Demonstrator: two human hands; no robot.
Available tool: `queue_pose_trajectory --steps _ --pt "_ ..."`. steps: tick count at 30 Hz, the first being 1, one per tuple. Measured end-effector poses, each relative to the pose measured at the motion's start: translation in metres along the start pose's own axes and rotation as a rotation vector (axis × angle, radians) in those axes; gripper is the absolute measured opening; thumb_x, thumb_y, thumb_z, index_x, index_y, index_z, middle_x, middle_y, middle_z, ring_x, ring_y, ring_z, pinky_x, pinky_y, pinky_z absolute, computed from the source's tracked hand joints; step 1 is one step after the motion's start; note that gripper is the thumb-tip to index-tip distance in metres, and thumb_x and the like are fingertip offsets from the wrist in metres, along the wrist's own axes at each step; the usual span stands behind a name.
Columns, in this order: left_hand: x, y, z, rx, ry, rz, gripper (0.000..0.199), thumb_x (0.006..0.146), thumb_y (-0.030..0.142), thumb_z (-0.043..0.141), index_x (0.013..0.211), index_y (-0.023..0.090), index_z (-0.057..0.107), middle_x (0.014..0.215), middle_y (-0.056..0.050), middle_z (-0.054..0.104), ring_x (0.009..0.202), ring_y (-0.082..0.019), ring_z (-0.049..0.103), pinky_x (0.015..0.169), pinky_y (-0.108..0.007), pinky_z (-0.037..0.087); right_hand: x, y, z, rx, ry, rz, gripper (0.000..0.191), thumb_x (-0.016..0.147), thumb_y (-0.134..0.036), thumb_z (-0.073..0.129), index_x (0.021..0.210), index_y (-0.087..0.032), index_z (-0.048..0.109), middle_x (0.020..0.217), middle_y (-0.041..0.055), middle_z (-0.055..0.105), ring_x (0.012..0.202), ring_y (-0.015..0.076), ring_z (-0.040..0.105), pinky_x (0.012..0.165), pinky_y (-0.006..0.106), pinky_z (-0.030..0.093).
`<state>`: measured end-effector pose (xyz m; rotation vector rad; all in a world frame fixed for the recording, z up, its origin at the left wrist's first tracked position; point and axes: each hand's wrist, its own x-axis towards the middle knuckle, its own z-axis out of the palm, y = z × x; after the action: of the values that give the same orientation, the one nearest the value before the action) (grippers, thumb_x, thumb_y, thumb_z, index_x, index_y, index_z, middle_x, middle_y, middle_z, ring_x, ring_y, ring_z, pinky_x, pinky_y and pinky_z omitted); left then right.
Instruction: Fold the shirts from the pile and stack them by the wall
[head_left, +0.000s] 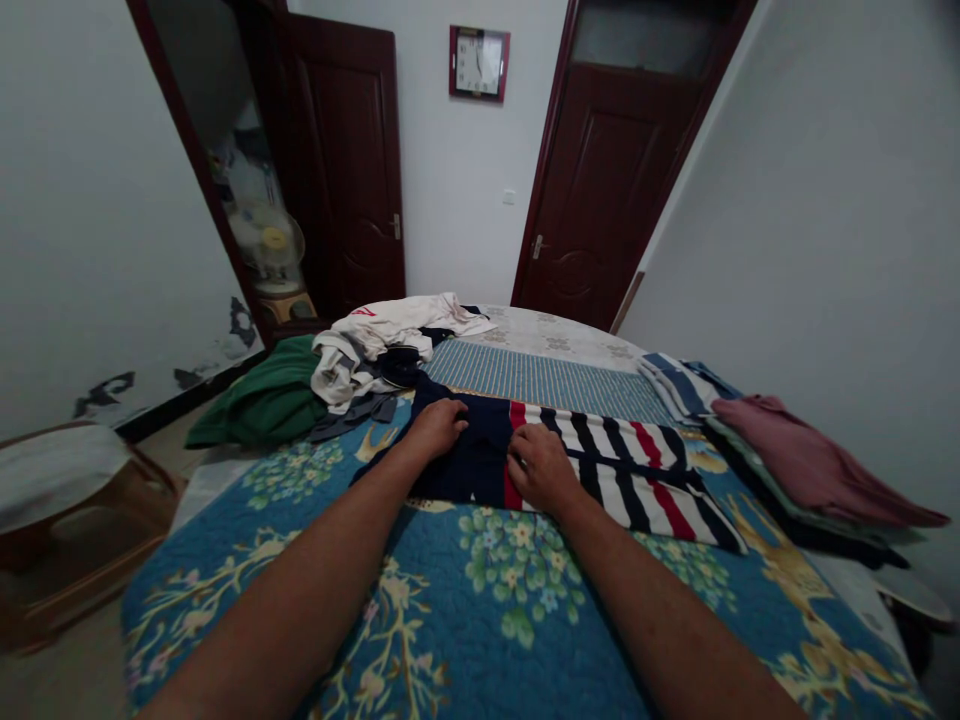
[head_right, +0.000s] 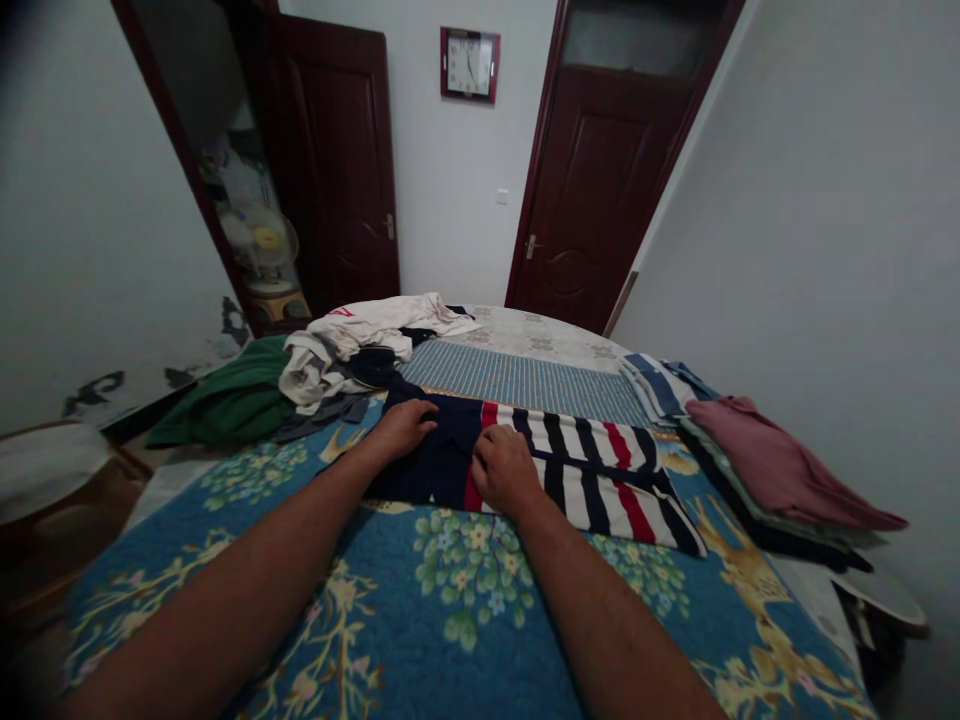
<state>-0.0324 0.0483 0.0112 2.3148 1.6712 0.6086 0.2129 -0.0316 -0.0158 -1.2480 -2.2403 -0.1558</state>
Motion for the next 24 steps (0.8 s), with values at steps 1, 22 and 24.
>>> queue_pose_trajectory --steps 1,22,24 --pt "0.001 -0.001 -0.002 0.002 -0.004 -0.005 0.035 0.096 0.022 0.069 0.129 0.021 0.078 0.134 -0.01 0.079 0.129 -0.026 0.071 0.116 -0.035 0.051 0.0 0.0 0.0 0.005 0.004 -0.008 0.007 0.096 -0.018 0.064 0.095 -0.02 0.071 0.109 0.0093 0.067 0.104 0.025 0.056 0.09 0.039 0.04" --pt "-0.004 -0.002 0.017 0.181 -0.104 -0.131 0.112 0.077 0.095 0.061 0.166 0.03 0.047 0.178 -0.017 0.034 0.165 -0.047 0.021 0.13 -0.072 0.014 0.011 0.014 -0.001 0.112 0.089 0.164 0.039 0.109 -0.029 0.041 0.134 -0.02 0.069 0.133 0.0148 0.072 0.127 0.029 0.062 0.112 0.047 0.047" --pt "-0.003 -0.003 0.017 0.186 -0.113 -0.122 0.116 0.074 0.098 0.059 0.167 0.031 0.045 0.179 -0.016 0.033 0.165 -0.048 0.02 0.13 -0.073 0.013 0.022 0.018 0.004 0.13 0.09 0.198 0.046 0.111 -0.03 0.035 0.144 -0.019 0.065 0.144 0.0154 0.068 0.136 0.0277 0.06 0.12 0.047 0.044"
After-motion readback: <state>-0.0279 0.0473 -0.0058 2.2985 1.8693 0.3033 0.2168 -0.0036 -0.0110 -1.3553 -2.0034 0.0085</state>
